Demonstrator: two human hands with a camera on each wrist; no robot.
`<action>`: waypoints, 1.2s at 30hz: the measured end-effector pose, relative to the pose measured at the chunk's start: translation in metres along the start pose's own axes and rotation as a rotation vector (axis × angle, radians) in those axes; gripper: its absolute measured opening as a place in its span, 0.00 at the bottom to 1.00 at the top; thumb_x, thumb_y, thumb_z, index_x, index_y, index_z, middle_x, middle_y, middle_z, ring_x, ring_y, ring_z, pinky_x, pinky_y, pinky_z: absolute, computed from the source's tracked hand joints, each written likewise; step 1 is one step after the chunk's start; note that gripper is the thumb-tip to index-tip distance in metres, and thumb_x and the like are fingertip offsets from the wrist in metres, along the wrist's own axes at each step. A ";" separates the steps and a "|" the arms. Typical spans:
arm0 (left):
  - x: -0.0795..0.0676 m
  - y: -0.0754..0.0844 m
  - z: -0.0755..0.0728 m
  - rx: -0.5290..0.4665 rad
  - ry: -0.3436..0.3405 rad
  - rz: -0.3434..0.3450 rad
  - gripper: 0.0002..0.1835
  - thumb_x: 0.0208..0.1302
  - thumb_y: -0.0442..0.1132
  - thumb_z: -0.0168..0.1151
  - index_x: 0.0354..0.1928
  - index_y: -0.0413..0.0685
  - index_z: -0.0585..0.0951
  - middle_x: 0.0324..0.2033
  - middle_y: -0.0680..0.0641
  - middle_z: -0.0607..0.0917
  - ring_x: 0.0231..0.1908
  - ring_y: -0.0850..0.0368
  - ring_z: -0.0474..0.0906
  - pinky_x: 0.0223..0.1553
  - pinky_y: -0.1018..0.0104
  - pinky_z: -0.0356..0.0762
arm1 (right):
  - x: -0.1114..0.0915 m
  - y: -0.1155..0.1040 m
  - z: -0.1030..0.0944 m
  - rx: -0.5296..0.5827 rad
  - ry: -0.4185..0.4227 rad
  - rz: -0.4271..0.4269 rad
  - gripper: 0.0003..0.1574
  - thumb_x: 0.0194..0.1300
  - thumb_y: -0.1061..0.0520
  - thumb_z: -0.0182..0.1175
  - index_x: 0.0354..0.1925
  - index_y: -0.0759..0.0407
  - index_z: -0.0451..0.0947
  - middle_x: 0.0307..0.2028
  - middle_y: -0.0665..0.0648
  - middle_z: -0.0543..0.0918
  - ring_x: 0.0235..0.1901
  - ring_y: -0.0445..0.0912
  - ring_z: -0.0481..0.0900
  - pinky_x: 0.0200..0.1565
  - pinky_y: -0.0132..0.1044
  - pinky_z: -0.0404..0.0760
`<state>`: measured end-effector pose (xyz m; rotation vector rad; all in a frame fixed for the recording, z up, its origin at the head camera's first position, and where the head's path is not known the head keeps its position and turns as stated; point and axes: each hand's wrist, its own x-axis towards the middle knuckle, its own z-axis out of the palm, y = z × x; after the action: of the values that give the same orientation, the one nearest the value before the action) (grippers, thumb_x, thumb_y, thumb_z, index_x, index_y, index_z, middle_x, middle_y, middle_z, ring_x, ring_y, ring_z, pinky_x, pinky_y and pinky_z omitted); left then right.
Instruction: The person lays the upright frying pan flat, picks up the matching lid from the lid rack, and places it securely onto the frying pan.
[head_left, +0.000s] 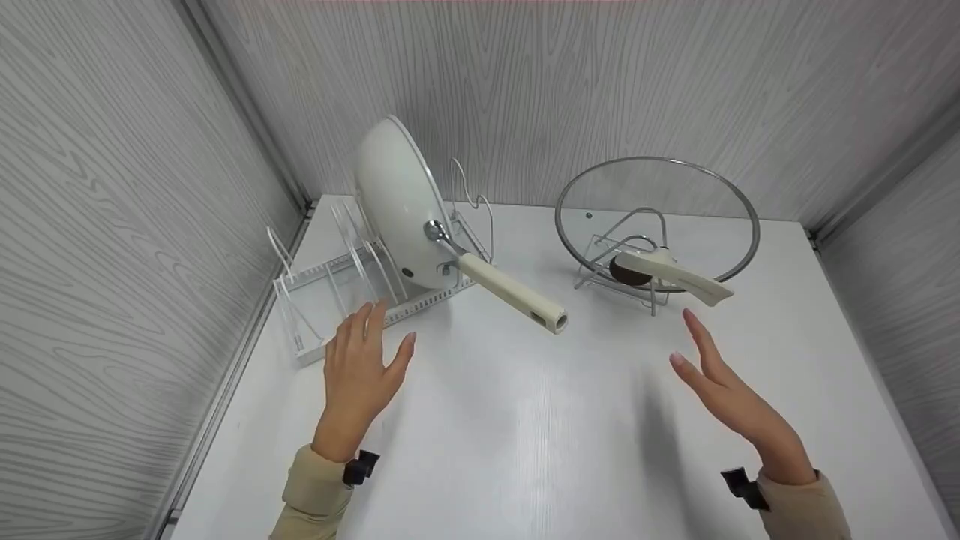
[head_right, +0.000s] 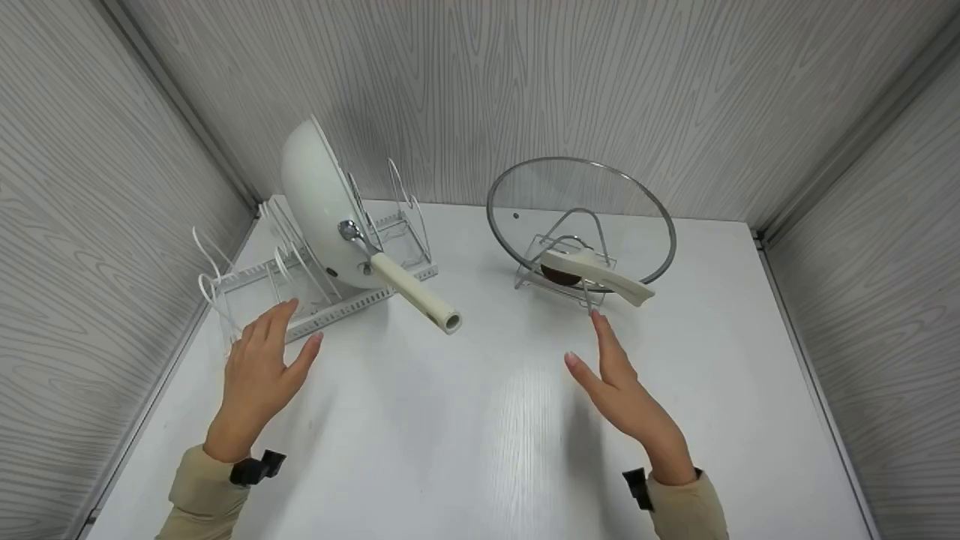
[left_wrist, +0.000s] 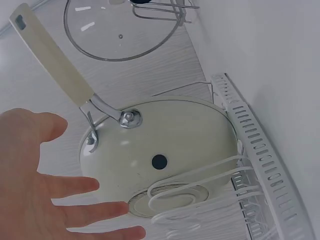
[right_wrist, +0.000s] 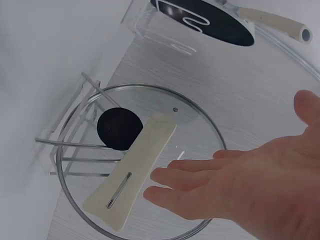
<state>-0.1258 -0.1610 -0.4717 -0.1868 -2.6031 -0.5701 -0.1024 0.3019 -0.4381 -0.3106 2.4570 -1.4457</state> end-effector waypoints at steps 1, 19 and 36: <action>0.000 0.001 -0.001 -0.011 -0.004 -0.006 0.33 0.62 0.56 0.56 0.63 0.41 0.68 0.58 0.36 0.72 0.58 0.37 0.67 0.51 0.40 0.68 | 0.000 -0.001 0.000 0.033 -0.004 0.012 0.41 0.74 0.48 0.40 0.73 0.40 0.27 0.73 0.53 0.31 0.71 0.54 0.30 0.62 0.68 0.38; 0.012 0.019 -0.003 -0.259 -0.136 -0.145 0.31 0.66 0.55 0.52 0.63 0.40 0.67 0.59 0.37 0.72 0.60 0.41 0.67 0.55 0.45 0.69 | 0.008 -0.036 0.005 0.436 -0.102 -0.081 0.33 0.77 0.49 0.27 0.72 0.64 0.38 0.70 0.67 0.50 0.70 0.61 0.45 0.66 0.32 0.56; 0.033 0.036 0.014 -0.739 -0.374 -0.253 0.28 0.69 0.52 0.49 0.65 0.45 0.63 0.56 0.42 0.73 0.55 0.49 0.71 0.53 0.52 0.71 | 0.035 -0.051 0.021 0.745 -0.268 -0.314 0.28 0.77 0.58 0.23 0.70 0.66 0.48 0.67 0.72 0.56 0.68 0.63 0.53 0.68 0.46 0.52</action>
<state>-0.1525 -0.1217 -0.4544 -0.2101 -2.6449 -1.7197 -0.1261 0.2487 -0.4073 -0.6787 1.5627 -2.1513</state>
